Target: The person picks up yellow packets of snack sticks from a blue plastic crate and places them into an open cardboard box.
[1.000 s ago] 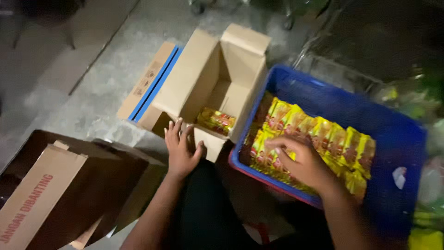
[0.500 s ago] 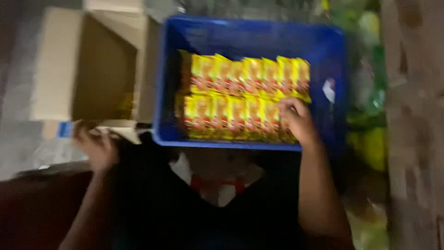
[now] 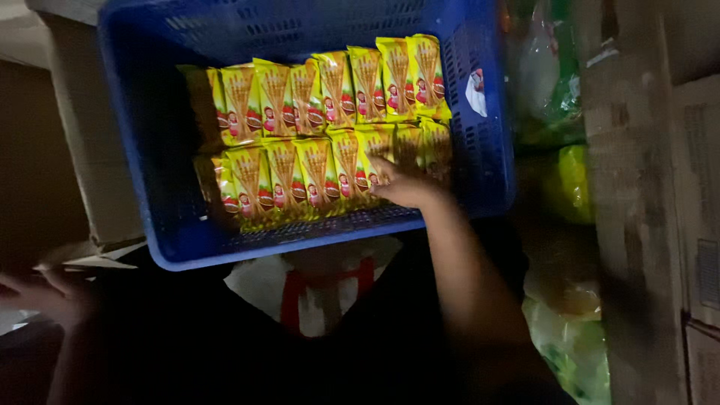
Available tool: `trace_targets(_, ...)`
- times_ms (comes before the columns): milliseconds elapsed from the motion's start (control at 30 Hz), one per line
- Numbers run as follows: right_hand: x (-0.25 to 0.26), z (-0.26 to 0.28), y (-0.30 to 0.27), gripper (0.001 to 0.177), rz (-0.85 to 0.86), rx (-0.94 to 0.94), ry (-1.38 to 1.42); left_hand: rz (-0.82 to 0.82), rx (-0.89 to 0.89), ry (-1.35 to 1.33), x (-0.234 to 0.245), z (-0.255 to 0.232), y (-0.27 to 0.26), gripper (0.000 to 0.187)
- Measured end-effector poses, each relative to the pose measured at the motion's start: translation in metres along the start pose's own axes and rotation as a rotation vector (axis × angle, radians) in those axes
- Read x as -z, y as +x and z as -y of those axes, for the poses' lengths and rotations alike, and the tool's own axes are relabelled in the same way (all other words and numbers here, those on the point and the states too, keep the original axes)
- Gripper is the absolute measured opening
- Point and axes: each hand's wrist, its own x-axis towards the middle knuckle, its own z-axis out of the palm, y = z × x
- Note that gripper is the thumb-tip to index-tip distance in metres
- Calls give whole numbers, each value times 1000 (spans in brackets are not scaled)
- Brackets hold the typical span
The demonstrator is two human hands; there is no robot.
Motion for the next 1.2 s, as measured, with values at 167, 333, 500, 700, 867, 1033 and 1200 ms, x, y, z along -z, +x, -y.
trace_targets(167, 1, -6, 5, 74, -57, -88, -36, 15, 4, 10, 2, -3, -4, 63)
trace_targets(333, -6, -20, 27, 21, -288, 135, 126, 20, 56, 23, -3, 3, -1, 63)
trace_targets(500, 16, 24, -17, 43, -130, -96, 228, 83, 122, 55, -18, 28, 1, 67)
trace_targets(700, 15, 10, 1, 7, -570, 393, 386, -53, -50, -108, -10, -4, -3, 59)
trace_targets(867, -3, 30, -16, 29, -569, 698, 731, -70, -73, -202, 6, -38, 3, 46)
trace_targets(1033, -32, 94, -72, 52, -181, 583, 1373, -118, -100, -129, -26, 6, -15, 73)
trace_targets(1200, -76, 132, -73, 53, 191, 494, 1422, -152, -42, -413, -2, -35, -8, 36)
